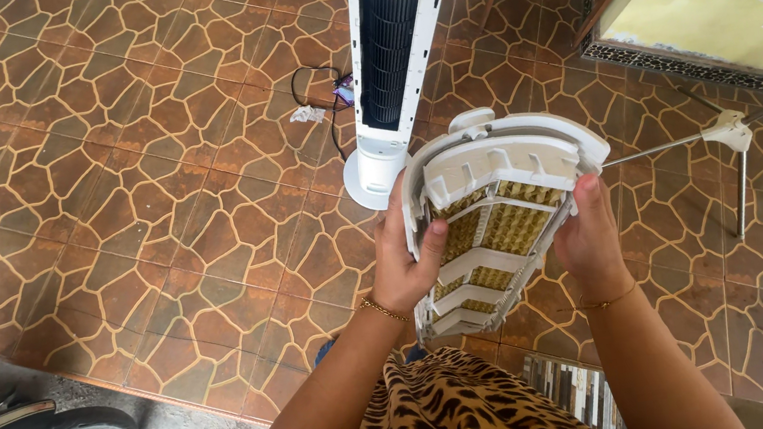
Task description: The person assembles a tower air cooler by inserting a black cylindrical filter into the unit's front slot and securing it with a screwdriver. They then handle a white plastic filter housing containing honeycomb cooling pads, inspecting it before the clip ends.
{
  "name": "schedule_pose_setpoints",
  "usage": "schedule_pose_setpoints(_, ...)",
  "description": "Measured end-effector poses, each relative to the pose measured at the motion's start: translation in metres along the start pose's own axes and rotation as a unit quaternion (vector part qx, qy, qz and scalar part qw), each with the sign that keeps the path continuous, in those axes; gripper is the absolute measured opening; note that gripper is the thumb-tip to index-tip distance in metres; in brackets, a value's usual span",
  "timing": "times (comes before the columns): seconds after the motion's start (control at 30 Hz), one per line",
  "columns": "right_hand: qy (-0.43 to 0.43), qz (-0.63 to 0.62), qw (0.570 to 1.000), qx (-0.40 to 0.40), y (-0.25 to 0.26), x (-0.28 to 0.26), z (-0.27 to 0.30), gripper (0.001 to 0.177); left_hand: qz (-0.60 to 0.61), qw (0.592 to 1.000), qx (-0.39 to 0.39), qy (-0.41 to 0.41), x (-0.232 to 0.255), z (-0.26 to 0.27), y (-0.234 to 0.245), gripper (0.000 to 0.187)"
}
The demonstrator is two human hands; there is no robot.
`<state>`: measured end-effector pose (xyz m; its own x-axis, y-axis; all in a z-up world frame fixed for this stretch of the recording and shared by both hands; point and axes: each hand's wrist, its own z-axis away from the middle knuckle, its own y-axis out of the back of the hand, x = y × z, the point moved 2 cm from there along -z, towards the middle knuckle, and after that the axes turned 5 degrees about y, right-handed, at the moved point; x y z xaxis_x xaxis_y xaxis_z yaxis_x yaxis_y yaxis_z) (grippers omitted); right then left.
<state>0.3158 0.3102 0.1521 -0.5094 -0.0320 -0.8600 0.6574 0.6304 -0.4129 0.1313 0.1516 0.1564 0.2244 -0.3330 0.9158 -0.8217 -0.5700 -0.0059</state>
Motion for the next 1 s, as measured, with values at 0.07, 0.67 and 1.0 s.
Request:
schedule_pose_setpoints(0.07,0.013,0.047,0.998,-0.026,-0.002,-0.007,0.0,0.07,-0.006,1.0,-0.005,-0.024,0.001,-0.005,0.002,0.065)
schedule_pose_setpoints(0.67,0.072,0.223,0.971,-0.037,-0.019,0.015,0.008,0.061,-0.102,0.992,0.066,0.029,0.032,-0.031,0.014,0.053)
schedule_pose_setpoints(1.0,0.115,0.267,0.957,0.008,-0.015,0.011,0.001,0.058,-0.072,0.993,0.092,0.034,0.019,-0.03,-0.004,0.053)
